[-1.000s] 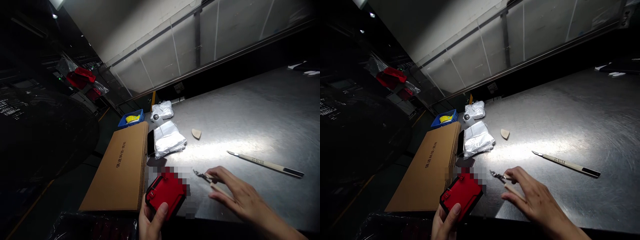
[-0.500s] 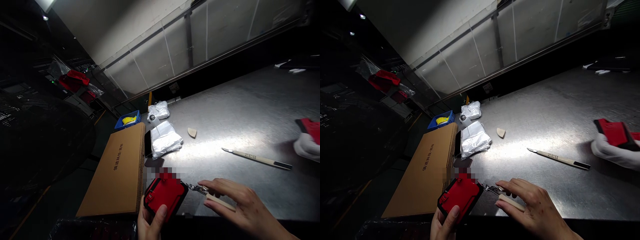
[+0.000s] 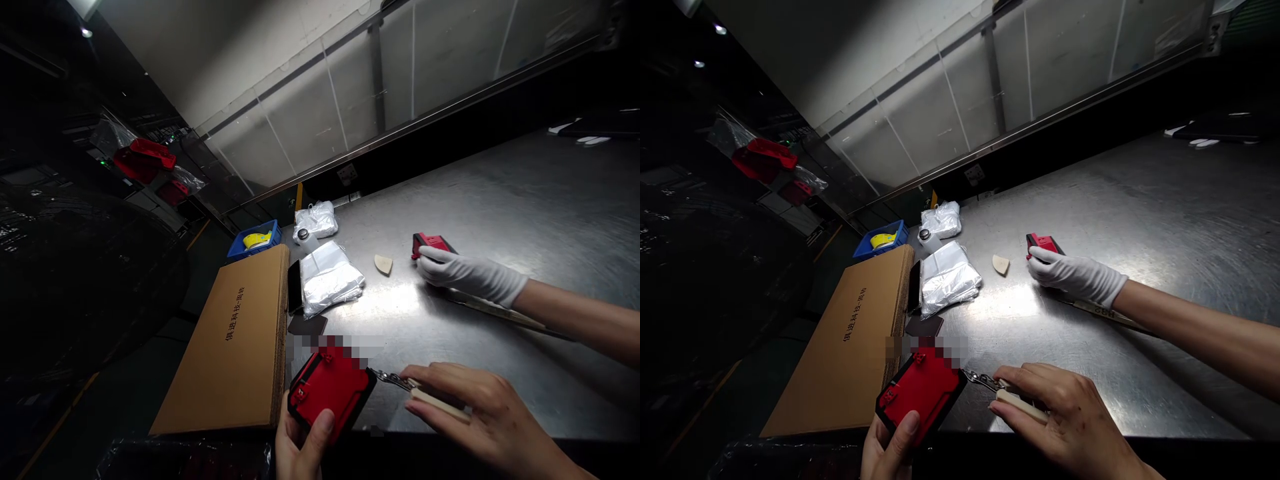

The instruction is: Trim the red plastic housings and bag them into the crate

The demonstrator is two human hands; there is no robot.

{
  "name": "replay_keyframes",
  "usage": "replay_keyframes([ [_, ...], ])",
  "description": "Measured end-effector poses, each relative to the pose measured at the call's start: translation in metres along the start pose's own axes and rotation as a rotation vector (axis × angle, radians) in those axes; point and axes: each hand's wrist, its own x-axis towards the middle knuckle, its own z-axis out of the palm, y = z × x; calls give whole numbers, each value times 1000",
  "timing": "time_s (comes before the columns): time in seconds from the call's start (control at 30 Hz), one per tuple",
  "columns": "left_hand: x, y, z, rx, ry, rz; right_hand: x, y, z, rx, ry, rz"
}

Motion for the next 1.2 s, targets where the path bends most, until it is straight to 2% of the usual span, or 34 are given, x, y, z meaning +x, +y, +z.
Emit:
replay_keyframes([
  [0.17, 1, -4, 0, -21, -6, -1, -2, 5, -2, -11, 66, -4],
  [0.6, 0, -6, -1, -13, -3, -23, -2, 3, 0, -29, -28, 3],
  [0.97, 0, -9, -2, -37, -23, -49, -1, 2, -8, -99, 58, 15],
  [1.2, 1, -9, -2, -33, -12, -47, -2, 3, -5, -85, -1, 36],
])
